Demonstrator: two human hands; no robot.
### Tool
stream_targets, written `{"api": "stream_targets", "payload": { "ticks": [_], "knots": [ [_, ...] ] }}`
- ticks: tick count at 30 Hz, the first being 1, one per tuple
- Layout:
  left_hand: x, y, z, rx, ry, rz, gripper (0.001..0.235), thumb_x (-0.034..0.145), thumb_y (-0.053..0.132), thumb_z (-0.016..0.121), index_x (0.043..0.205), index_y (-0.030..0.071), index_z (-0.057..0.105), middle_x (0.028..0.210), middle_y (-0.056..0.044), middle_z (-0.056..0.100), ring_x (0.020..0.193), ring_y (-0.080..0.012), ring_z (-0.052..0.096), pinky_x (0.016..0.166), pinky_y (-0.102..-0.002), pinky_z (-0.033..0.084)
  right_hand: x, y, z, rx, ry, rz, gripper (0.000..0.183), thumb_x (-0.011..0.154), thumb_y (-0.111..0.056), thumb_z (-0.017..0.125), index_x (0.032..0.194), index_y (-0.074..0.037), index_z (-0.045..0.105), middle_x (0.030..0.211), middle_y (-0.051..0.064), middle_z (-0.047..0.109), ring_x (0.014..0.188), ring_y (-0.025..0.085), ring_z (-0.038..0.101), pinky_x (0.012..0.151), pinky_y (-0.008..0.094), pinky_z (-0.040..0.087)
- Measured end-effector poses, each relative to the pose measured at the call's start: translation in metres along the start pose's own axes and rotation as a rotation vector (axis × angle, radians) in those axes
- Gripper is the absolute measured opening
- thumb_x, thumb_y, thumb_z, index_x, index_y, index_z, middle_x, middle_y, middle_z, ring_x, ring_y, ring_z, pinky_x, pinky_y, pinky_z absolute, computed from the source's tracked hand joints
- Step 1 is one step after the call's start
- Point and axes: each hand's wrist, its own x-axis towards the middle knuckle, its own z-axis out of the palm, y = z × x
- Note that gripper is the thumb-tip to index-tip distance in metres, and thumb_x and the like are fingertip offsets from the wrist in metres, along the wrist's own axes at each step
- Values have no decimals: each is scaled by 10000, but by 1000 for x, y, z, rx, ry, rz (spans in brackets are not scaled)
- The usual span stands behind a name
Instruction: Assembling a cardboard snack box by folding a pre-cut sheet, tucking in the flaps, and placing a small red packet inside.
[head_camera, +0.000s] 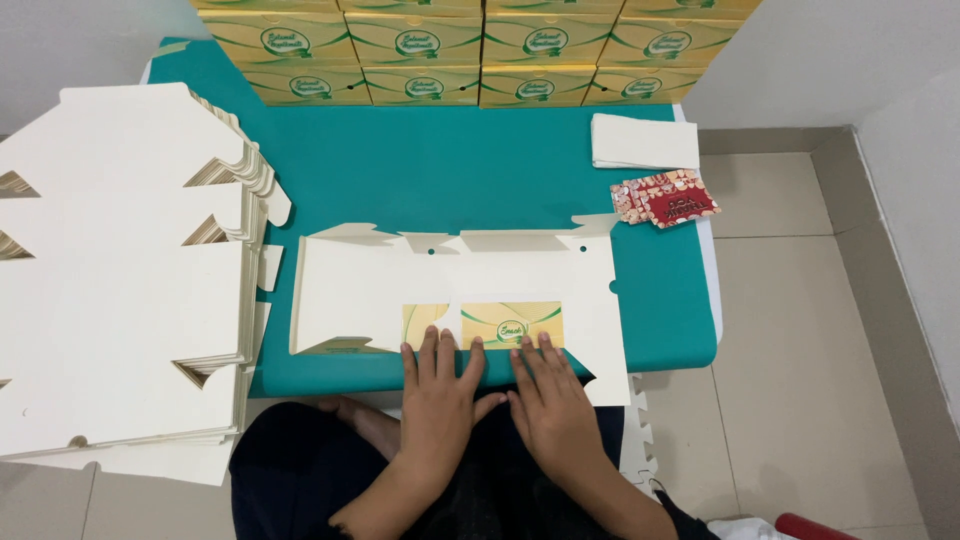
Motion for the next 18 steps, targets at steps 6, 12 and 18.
{"api": "stream_targets", "payload": {
  "ticks": [6,12,18],
  "knots": [
    [-2,-2,7,45,24,-6,674,669,297,662,1297,131,478,1265,-225,474,1276,-400,404,1039,-583,313,31,-14,12,68,18,-137,420,786,-130,608,1147,81,571,1214,209,566,1223,356,499,998,408,421],
    [-4,-1,8,134,-39,21,902,636,593,680,1351,96,442,1300,-239,444,1316,-427,338,1067,-603,259,22,16,-29,99,-14,116,228,740,-80,645,961,-33,675,1066,82,664,1092,233,596,952,362,447],
    [-2,-9,-11,-53,-44,11,1037,640,563,733,1442,76,290,1291,-206,449,1273,-369,385,1061,-539,285,-23,80,-49,-1,-285,207,898,623,-219,771,1421,-218,360,1521,-26,324,1423,192,200,1156,469,105]
  ]
}}
